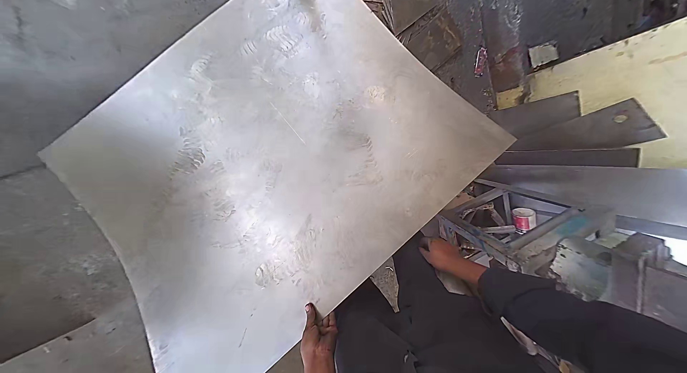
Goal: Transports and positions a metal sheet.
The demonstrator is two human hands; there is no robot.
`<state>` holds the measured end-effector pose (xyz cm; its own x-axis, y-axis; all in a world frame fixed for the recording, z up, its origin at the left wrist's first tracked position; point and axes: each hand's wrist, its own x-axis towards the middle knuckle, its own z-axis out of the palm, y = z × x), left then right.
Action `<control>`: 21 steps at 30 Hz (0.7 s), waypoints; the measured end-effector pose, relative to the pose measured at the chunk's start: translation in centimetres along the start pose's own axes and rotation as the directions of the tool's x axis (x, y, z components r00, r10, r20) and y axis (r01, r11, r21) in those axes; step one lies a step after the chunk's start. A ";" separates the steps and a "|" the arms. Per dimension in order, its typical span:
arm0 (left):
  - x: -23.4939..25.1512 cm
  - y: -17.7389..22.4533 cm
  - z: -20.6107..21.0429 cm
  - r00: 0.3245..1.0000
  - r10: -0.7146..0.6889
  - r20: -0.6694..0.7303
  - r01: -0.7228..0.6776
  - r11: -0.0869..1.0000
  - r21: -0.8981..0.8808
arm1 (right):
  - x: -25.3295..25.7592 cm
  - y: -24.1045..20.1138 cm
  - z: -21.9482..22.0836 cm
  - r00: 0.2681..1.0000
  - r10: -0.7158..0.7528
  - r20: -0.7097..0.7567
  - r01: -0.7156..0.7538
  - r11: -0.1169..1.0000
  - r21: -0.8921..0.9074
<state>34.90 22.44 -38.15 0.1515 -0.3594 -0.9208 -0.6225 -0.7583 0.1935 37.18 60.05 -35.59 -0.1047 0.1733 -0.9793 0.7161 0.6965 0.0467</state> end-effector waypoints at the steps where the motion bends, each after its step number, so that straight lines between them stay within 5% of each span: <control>1: -0.1 0.0 -0.1 1.000 0.000 0.002 0.000 1.000 0.005 | -0.1 -0.2 0.4 0.999 0.022 -0.044 -0.023 0.999 -0.035; 4: -0.9 0.3 -0.1 1.000 0.008 -0.013 -0.008 1.000 0.023 | 1.6 -0.2 2.0 0.988 0.122 -0.096 -0.126 0.992 -0.032; 8: -2.4 1.0 -0.2 0.999 0.035 0.013 -0.035 0.999 0.038 | 3.9 0.4 3.6 0.970 0.245 0.009 -0.245 0.968 0.060; 16: -2.8 3.1 -0.8 0.997 0.070 0.012 -0.070 0.996 0.062 | 4.9 2.0 3.9 0.998 0.066 0.020 -0.066 0.998 0.011; 19: -2.0 3.4 -1.0 0.998 0.067 0.007 -0.067 0.996 0.050 | 3.1 1.1 2.2 0.992 0.056 0.115 -0.060 0.998 0.034; 21: -1.4 3.7 -0.9 0.998 0.057 -0.010 -0.056 0.998 0.030 | 0.6 -0.1 0.9 0.981 -0.066 0.180 0.073 0.997 -0.036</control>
<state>33.05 19.69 -35.84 0.1235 -0.4071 -0.9050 -0.6529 -0.7202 0.2348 37.66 59.41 -36.33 -0.0253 -0.0012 -0.9997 0.6814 0.7317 -0.0181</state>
